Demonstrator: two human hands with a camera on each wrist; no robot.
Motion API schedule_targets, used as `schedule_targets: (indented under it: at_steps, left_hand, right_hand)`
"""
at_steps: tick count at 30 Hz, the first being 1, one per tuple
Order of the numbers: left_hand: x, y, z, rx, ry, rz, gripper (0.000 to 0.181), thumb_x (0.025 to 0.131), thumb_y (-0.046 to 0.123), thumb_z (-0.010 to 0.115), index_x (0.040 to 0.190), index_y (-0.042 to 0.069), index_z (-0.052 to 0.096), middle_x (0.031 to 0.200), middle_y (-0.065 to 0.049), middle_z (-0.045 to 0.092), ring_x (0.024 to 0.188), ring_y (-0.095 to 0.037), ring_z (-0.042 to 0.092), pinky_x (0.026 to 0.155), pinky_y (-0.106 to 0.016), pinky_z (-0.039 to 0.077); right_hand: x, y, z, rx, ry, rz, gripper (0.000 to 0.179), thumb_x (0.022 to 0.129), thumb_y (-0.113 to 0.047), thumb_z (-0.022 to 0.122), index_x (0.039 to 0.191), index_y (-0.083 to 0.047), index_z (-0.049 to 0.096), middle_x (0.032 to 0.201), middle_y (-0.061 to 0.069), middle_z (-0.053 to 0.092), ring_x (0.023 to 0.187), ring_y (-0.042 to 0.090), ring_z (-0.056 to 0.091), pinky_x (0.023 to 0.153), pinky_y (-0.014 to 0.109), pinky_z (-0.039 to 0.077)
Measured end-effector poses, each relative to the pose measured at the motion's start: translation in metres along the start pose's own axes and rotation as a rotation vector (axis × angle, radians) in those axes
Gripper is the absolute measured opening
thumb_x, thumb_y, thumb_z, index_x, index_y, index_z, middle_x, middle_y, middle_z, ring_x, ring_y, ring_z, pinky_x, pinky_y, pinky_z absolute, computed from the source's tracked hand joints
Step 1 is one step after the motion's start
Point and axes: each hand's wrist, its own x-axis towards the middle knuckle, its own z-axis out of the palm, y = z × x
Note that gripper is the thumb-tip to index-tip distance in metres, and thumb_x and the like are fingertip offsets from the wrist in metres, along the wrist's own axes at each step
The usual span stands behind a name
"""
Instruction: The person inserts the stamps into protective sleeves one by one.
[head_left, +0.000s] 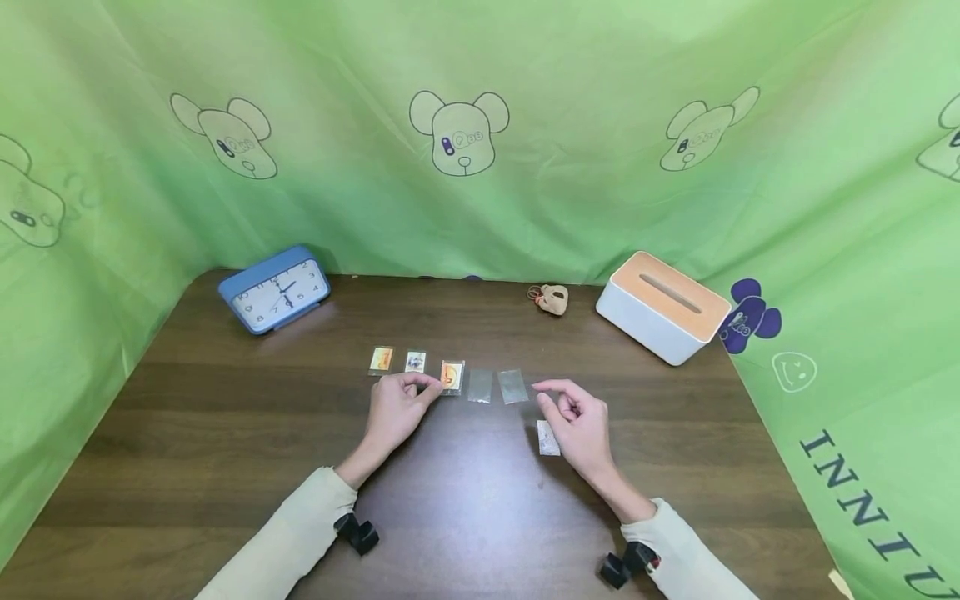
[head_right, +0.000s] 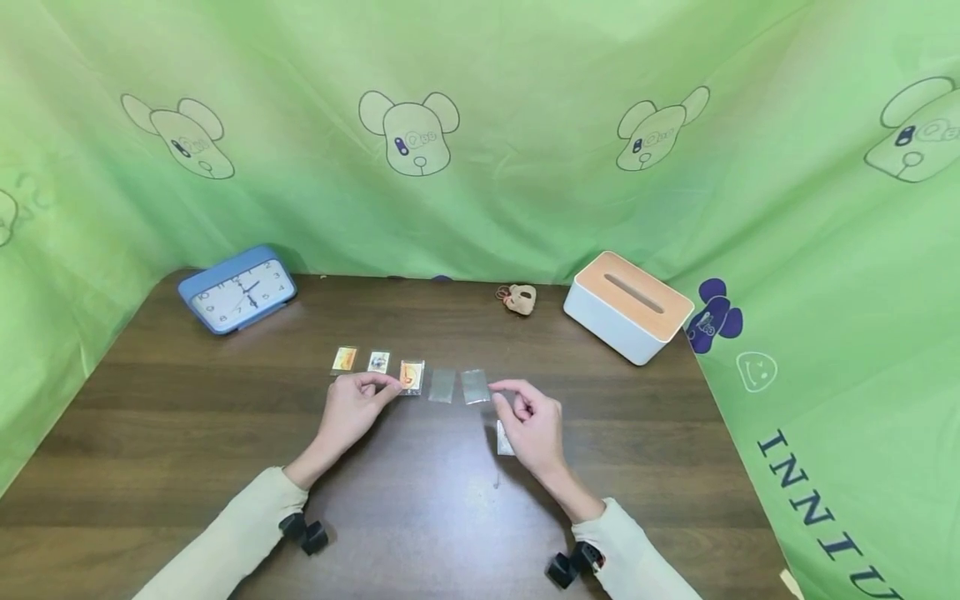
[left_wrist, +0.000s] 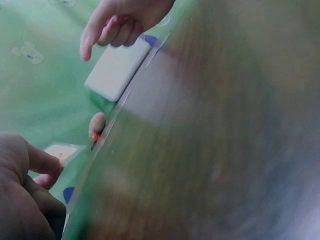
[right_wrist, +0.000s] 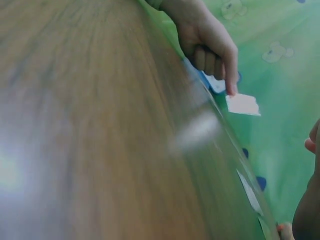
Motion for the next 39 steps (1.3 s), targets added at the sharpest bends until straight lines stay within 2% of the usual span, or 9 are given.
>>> schedule_targets:
  at_steps: [3,8,16,21,24,30,34,37,39]
  left_hand:
    - [0.006,-0.011,0.0,0.062,0.026,0.003,0.01,0.09,0.024,0.086,0.087,0.015,0.087,0.048,0.016,0.036,0.045,0.0,0.031,0.045,-0.028,0.031]
    - [0.009,-0.013,-0.001,0.095,0.048,0.027,0.012,0.09,0.025,0.085,0.087,0.014,0.086,0.048,0.014,0.038,0.045,-0.003,0.035,0.046,-0.031,0.034]
    - [0.012,0.006,0.0,0.118,0.047,-0.041,0.017,0.092,0.022,0.084,0.092,0.005,0.086,0.05,0.013,0.041,0.047,-0.006,0.038,0.052,-0.032,0.037]
    - [0.016,0.011,0.001,0.127,0.031,-0.088,0.016,0.092,0.021,0.083,0.094,0.005,0.086,0.051,0.013,0.042,0.05,-0.006,0.039,0.054,-0.033,0.037]
    - [0.018,0.009,0.001,0.116,0.038,-0.085,0.018,0.092,0.02,0.082,0.094,0.003,0.086,0.052,0.012,0.043,0.05,-0.007,0.041,0.055,-0.033,0.037]
    - [0.02,0.002,0.002,0.078,0.067,-0.053,0.02,0.089,0.022,0.08,0.088,0.002,0.084,0.05,0.012,0.045,0.05,-0.007,0.042,0.053,-0.031,0.038]
    - [0.021,-0.004,0.004,0.055,0.068,-0.025,0.022,0.09,0.021,0.08,0.087,0.0,0.083,0.051,0.011,0.047,0.05,-0.008,0.043,0.053,-0.031,0.037]
    - [0.021,-0.003,0.003,0.055,0.06,-0.045,0.022,0.091,0.022,0.081,0.088,0.0,0.083,0.051,0.011,0.047,0.05,-0.007,0.043,0.052,-0.031,0.036]
    - [0.02,0.004,0.0,0.054,0.048,-0.073,0.021,0.091,0.02,0.082,0.089,-0.001,0.084,0.052,0.01,0.047,0.05,-0.007,0.043,0.054,-0.031,0.037]
  right_hand:
    - [0.0,0.005,-0.007,-0.003,0.019,0.025,0.016,0.094,0.009,0.079,0.104,-0.003,0.083,0.06,0.001,0.03,0.057,-0.006,0.027,0.049,0.023,0.025]
    - [0.0,0.014,-0.018,-0.035,0.046,0.06,0.016,0.095,0.007,0.079,0.104,-0.005,0.084,0.06,-0.003,0.031,0.056,-0.007,0.027,0.049,0.023,0.024]
    - [0.001,0.022,-0.021,-0.084,0.059,0.088,0.016,0.094,0.009,0.079,0.102,-0.004,0.083,0.061,-0.004,0.031,0.056,-0.009,0.025,0.049,0.022,0.021]
    - [0.005,-0.005,-0.017,-0.076,0.068,0.096,0.012,0.093,0.015,0.075,0.1,0.008,0.079,0.061,-0.002,0.03,0.057,-0.009,0.023,0.05,0.024,0.019]
    - [0.007,-0.016,-0.017,-0.061,0.065,0.101,0.01,0.092,0.016,0.074,0.099,0.01,0.078,0.062,-0.004,0.031,0.057,-0.009,0.024,0.05,0.023,0.019]
    - [0.002,0.014,-0.018,-0.089,0.071,0.113,0.013,0.092,0.014,0.076,0.099,0.004,0.081,0.061,-0.004,0.03,0.056,-0.011,0.023,0.051,0.023,0.019]
    - [0.0,0.022,-0.021,-0.084,0.061,0.12,0.014,0.095,0.009,0.079,0.101,-0.003,0.083,0.061,-0.007,0.031,0.055,-0.01,0.025,0.05,0.021,0.021]
    - [0.0,0.024,-0.023,-0.062,0.045,0.113,0.012,0.097,0.005,0.079,0.102,-0.005,0.084,0.061,-0.008,0.032,0.054,-0.009,0.027,0.05,0.021,0.022]
    - [0.0,0.024,-0.024,-0.053,0.033,0.106,0.011,0.097,0.004,0.079,0.102,-0.005,0.084,0.06,-0.007,0.033,0.054,-0.008,0.027,0.049,0.021,0.023]
